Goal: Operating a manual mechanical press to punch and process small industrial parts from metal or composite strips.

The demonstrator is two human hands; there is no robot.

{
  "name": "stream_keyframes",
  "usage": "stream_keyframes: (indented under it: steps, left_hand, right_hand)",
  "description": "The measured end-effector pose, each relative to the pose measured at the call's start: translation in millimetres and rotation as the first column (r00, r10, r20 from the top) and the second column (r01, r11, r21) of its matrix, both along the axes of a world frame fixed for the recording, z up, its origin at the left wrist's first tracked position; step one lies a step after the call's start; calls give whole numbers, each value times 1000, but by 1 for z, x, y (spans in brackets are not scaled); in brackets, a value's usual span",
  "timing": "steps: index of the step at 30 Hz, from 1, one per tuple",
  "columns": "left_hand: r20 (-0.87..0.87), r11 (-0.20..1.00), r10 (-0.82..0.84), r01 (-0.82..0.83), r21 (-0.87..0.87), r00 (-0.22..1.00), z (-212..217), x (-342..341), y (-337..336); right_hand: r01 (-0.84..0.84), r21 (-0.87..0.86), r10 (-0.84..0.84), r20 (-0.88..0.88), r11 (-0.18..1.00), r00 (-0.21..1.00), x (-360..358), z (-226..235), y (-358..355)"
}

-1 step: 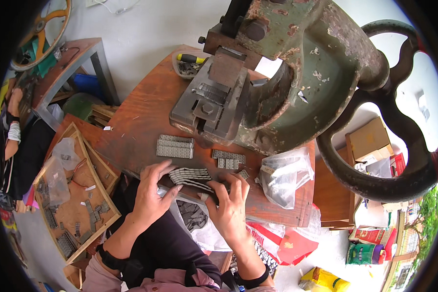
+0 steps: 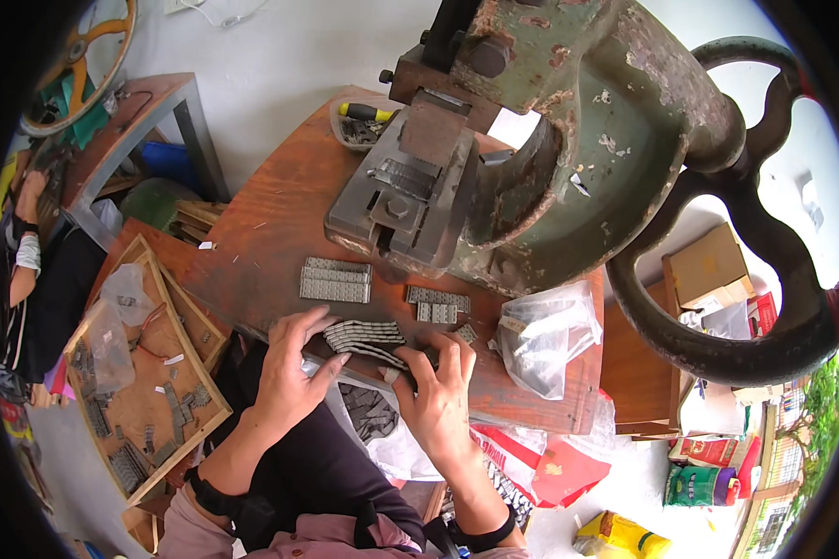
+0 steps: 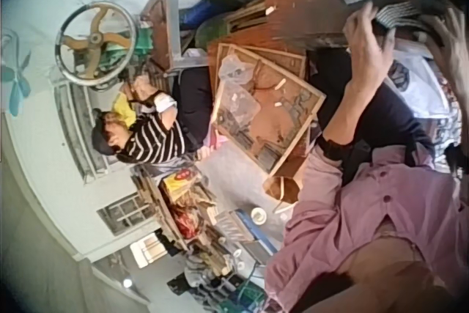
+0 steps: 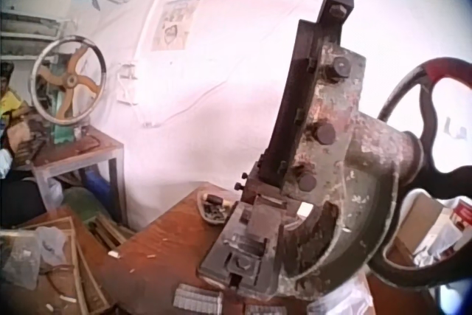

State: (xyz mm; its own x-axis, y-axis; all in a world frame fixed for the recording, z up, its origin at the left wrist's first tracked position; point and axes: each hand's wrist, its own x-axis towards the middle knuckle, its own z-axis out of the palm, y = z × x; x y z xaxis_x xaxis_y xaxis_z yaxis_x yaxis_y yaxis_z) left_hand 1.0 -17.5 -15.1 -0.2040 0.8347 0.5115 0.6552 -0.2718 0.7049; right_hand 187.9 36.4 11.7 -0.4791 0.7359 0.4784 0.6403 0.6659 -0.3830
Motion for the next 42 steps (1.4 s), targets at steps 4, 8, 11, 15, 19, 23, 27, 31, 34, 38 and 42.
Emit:
stream_keyframes:
  steps: [4,8,11,15,19,23,27,31,34,38,42]
  left_hand:
    - [34,1000,14,-14,-8,999,1,1,0]
    - [-3,999,36,-36,19,999,1,2,1]
    - [0,999,47,-47,26,999,1,3,2]
    - [80,999,50,-51,17,996,0,5,3]
    - [-19,995,96,-95,24,995,0,5,2]
    - [99,996,84,-87,24,992,-1,6,4]
    - [4,991,120,-120,51,993,5,5,2]
    - [18,995,101,-101,-2,995,21,4,-5]
    - [849,915,119,276,-295,514,36,1,-15]
    - [984,876,177,461,-143,-30,52,-19,-37]
    - [935,911,175,411,-35,-308,52,-23,-48]
  right_hand:
    - [-17,49,19,-39,999,999,5,4,-11]
    - [-116,-31,109,-174,993,979,27,-1,-39]
    - [-144,-103,118,-224,984,967,41,-20,-61]
    - [-92,-246,65,-115,965,991,45,-55,-68]
    - [23,-358,-13,31,934,999,42,-71,-60]
    - [-6,-350,31,65,937,997,37,-68,-53]
    - [-53,-327,77,61,944,995,32,-63,-53]
    - [-52,-382,65,22,923,998,32,-64,-55]
    - [-75,-402,82,1,913,997,32,-67,-55]
    - [-119,-418,141,21,900,990,27,-68,-58]
    - [-168,-426,200,31,889,979,20,-67,-63]
